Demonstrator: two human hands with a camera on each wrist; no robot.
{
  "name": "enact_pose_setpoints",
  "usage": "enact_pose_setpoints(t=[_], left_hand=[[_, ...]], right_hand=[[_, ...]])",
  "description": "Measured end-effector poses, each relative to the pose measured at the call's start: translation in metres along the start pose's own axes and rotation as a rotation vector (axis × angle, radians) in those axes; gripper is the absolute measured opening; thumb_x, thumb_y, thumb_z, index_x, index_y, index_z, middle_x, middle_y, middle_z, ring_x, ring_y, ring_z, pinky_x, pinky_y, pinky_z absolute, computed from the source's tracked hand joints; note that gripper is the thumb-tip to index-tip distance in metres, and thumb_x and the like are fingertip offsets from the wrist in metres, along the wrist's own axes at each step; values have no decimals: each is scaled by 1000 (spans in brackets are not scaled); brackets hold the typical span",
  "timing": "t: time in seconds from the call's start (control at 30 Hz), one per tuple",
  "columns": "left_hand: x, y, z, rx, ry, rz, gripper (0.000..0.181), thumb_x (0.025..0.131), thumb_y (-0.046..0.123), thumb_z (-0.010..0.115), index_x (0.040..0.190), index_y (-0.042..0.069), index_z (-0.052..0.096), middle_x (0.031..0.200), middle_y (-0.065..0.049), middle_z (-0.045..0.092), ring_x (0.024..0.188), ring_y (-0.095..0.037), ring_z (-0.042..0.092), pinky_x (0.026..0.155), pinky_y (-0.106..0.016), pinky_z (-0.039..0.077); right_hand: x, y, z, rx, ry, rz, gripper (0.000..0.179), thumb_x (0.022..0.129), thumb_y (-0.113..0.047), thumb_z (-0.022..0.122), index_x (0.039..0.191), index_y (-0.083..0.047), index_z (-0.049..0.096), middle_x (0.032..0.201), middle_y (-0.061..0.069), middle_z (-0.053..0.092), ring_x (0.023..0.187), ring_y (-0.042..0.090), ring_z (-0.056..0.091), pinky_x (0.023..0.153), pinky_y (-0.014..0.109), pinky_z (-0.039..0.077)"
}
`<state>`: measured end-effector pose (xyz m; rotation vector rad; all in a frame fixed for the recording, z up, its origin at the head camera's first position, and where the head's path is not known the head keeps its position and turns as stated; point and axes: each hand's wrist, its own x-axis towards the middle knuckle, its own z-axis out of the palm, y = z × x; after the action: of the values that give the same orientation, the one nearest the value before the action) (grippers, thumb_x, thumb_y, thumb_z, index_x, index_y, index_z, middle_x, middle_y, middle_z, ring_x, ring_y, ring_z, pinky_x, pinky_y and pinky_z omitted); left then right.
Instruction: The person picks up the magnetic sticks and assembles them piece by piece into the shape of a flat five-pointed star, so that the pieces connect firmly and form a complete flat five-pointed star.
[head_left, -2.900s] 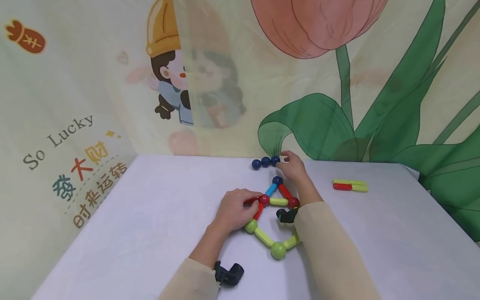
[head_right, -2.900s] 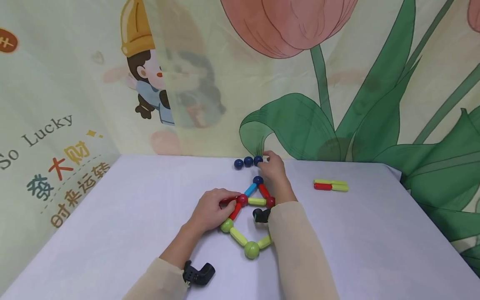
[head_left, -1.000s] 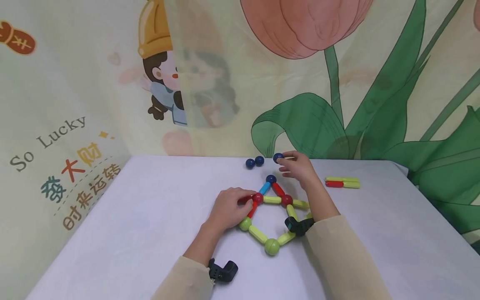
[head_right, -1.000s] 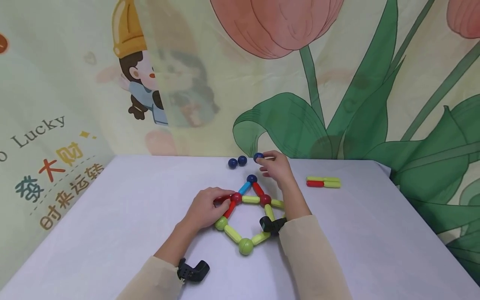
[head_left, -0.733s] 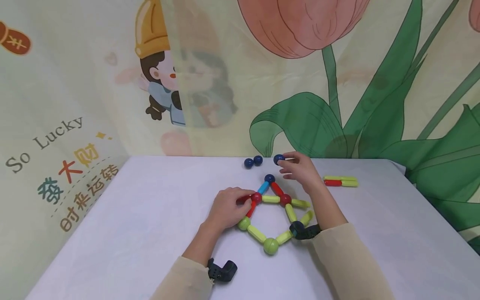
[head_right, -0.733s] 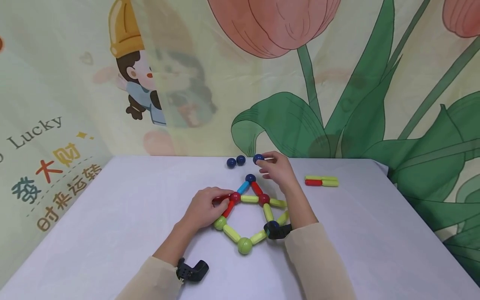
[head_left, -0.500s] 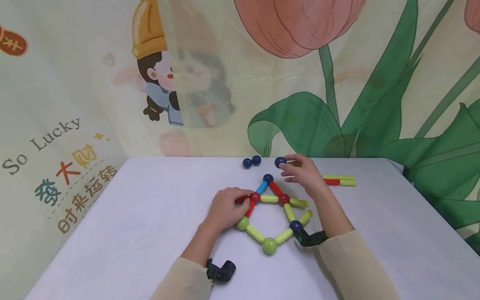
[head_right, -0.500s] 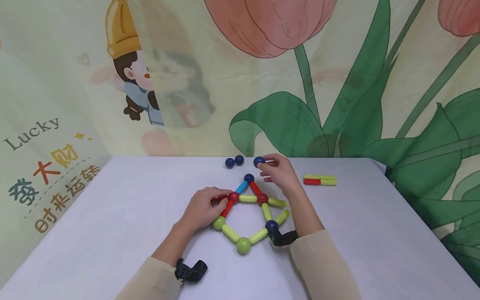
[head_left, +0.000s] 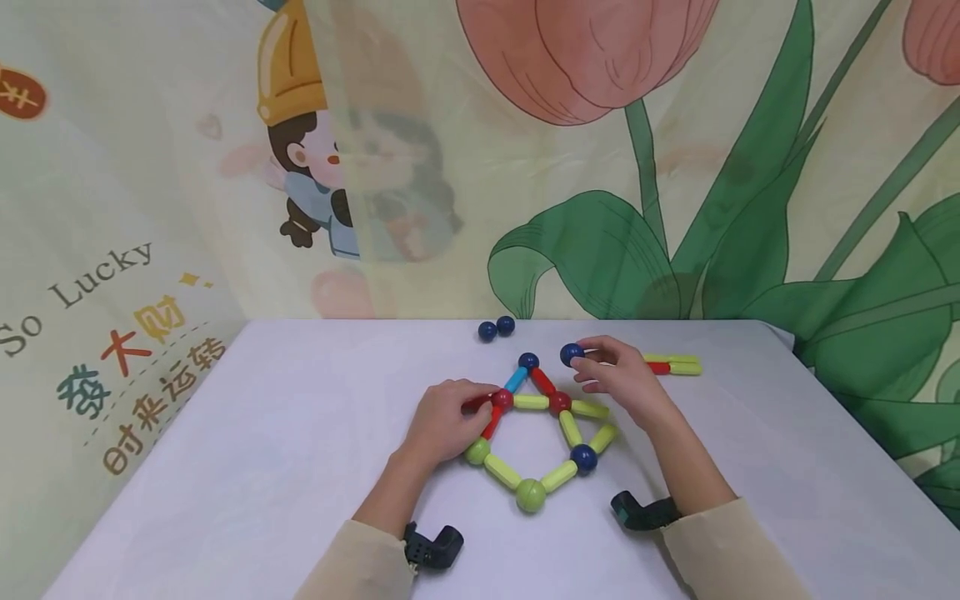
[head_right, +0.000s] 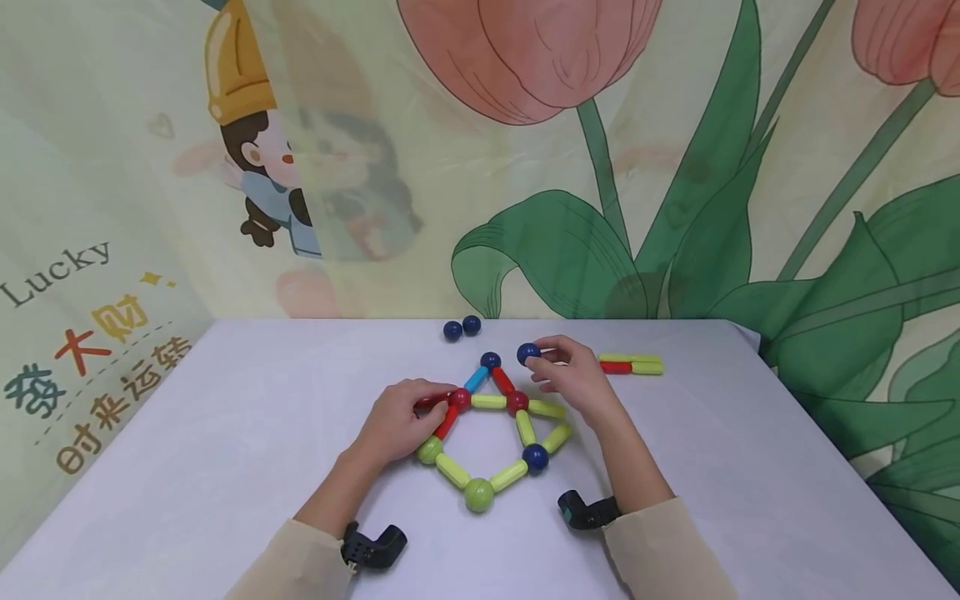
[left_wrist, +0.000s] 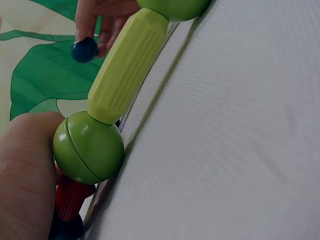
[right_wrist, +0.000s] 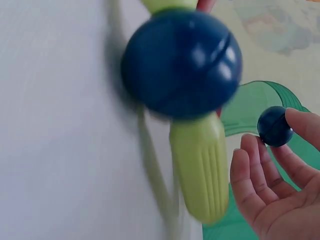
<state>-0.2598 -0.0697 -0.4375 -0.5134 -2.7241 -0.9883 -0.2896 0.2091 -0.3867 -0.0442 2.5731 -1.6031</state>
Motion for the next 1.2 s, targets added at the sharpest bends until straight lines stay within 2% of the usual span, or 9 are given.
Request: enact_pose_setpoints(t=[0.23, 0.5, 0.67, 0.83, 1.0, 1.2], left_hand=[[1, 1, -1, -9, 2, 1, 32, 95, 27, 66, 124, 21, 77, 114, 0, 78, 105, -21, 69, 91, -40, 55], [-1, -1, 1, -13, 7, -16, 32, 94, 27, 67, 124, 21, 77, 115, 0, 78, 106, -21, 68, 91, -39, 55], [-1, -1, 2, -15, 0, -16, 33, 94, 27, 67, 124, 21, 77, 116, 0, 78, 107, -21, 68, 91, -39, 56], [-1, -1, 2, -19, -1, -6, 33, 94, 26, 66, 125, 20, 77, 116, 0, 78, 107, -21, 68, 90, -40, 56], [-1, -1, 1, -20, 0, -2, 33, 93, 26, 66, 124, 20, 77, 114, 0, 78, 106, -21, 68, 90, -40, 56], [-1, 0, 0, -16, 7, -3, 32, 94, 26, 67, 124, 21, 77, 114, 0, 78, 105, -21, 68, 90, -39, 56]], right_hand=[[-11, 9, -17, -35, -7, -16, 55, 101, -32, 65, 148, -6, 50, 131, 22, 63, 112, 32, 71, 96, 42, 59], [-16, 34, -39, -60, -39, 17, 59, 101, -35, 66, 147, -3, 49, 131, 24, 63, 103, 23, 68, 87, 31, 60], [-22, 45, -50, -107, -79, 61, 59, 99, -38, 67, 145, -4, 50, 120, 19, 65, 95, 24, 62, 80, 30, 55], [-26, 57, -58, -127, -145, 93, 56, 100, -35, 67, 143, -3, 51, 107, 13, 66, 89, 24, 62, 74, 31, 55], [-25, 66, -61, -69, -204, 68, 53, 99, -29, 68, 141, 1, 53, 100, 11, 65, 85, 24, 61, 73, 30, 56], [-25, 71, -62, -62, -221, 32, 51, 98, -27, 70, 138, 2, 55, 101, 12, 65, 83, 24, 60, 72, 30, 56]])
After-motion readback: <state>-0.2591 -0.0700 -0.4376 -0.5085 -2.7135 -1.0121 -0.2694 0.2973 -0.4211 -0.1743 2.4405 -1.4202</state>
